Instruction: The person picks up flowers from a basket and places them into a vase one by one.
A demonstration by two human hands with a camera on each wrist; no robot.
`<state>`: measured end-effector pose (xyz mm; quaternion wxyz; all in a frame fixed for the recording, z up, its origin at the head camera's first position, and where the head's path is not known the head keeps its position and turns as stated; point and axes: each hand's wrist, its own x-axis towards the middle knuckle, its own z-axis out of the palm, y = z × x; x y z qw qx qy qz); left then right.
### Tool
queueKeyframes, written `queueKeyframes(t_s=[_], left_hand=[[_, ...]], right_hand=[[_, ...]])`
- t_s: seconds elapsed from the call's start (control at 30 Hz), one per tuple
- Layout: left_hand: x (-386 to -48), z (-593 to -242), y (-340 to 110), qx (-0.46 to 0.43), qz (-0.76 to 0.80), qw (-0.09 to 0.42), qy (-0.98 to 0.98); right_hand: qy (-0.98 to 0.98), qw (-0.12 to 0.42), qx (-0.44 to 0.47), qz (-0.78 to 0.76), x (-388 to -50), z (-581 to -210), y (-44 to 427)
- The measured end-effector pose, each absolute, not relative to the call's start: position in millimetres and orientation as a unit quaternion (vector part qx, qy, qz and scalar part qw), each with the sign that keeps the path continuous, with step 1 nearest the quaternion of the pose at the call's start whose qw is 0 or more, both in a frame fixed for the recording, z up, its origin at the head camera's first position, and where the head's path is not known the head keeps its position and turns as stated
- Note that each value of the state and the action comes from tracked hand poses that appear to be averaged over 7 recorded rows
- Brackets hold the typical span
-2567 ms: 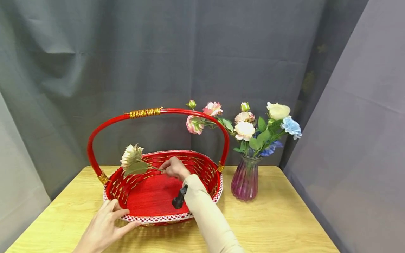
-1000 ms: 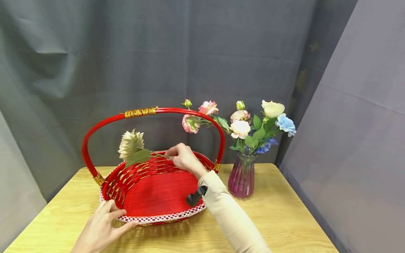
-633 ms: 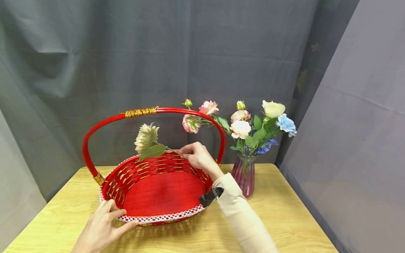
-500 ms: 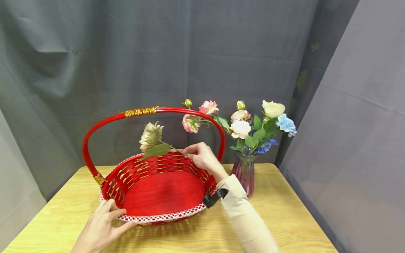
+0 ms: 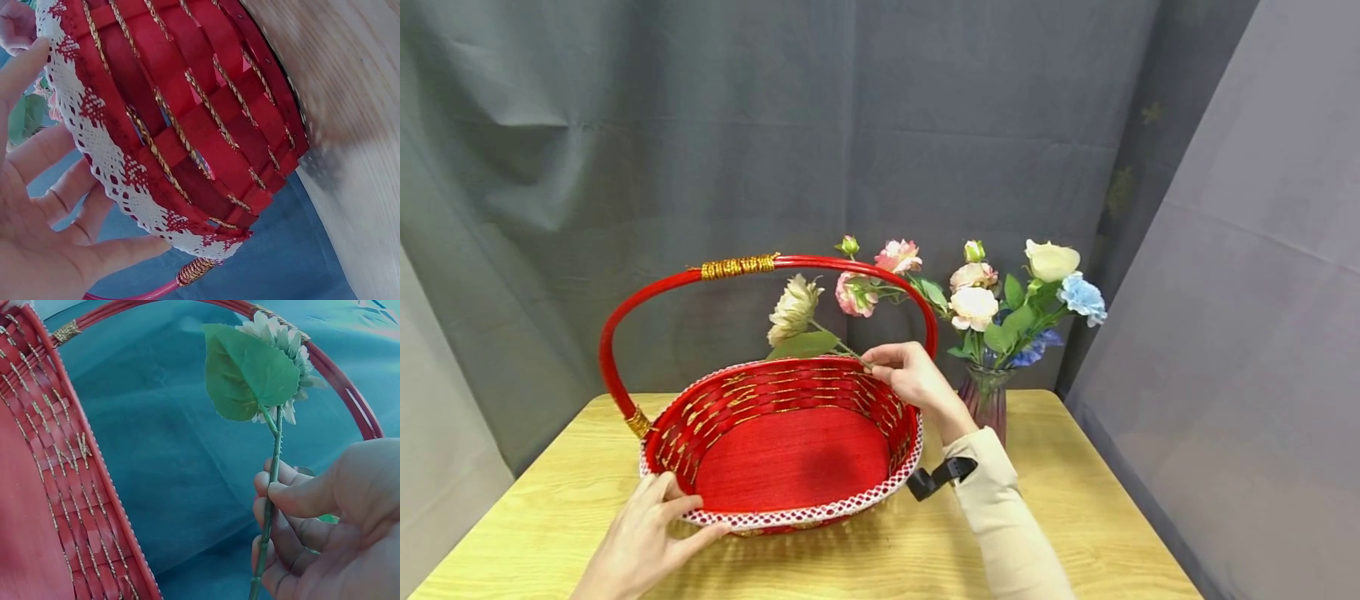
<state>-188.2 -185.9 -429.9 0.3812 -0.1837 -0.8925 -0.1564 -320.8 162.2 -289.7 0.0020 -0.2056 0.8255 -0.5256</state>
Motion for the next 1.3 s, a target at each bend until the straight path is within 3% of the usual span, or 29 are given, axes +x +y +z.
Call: queueKeyframes(t_s=[0.8, 1.0, 1.3], left_hand=[[-187.5, -428.1, -187.4, -0.171, -0.155, 0.370, -0.900], [-186.7, -428.0, -186.5, -0.156, -0.158, 0.343, -0.913], [-189.7, -431.0, -185.9, -0.184, -0.155, 0.388, -0.890]], right_hand=[[0.788, -0.078, -0.199, -0.577, -305.9, -265.8, 218.4], [0.773, -0.106, -0.187, -0.597, -302.4, -251.4, 230.5], [0.773, -0.150, -0.194, -0.585, -300.8, -223.9, 226.1]])
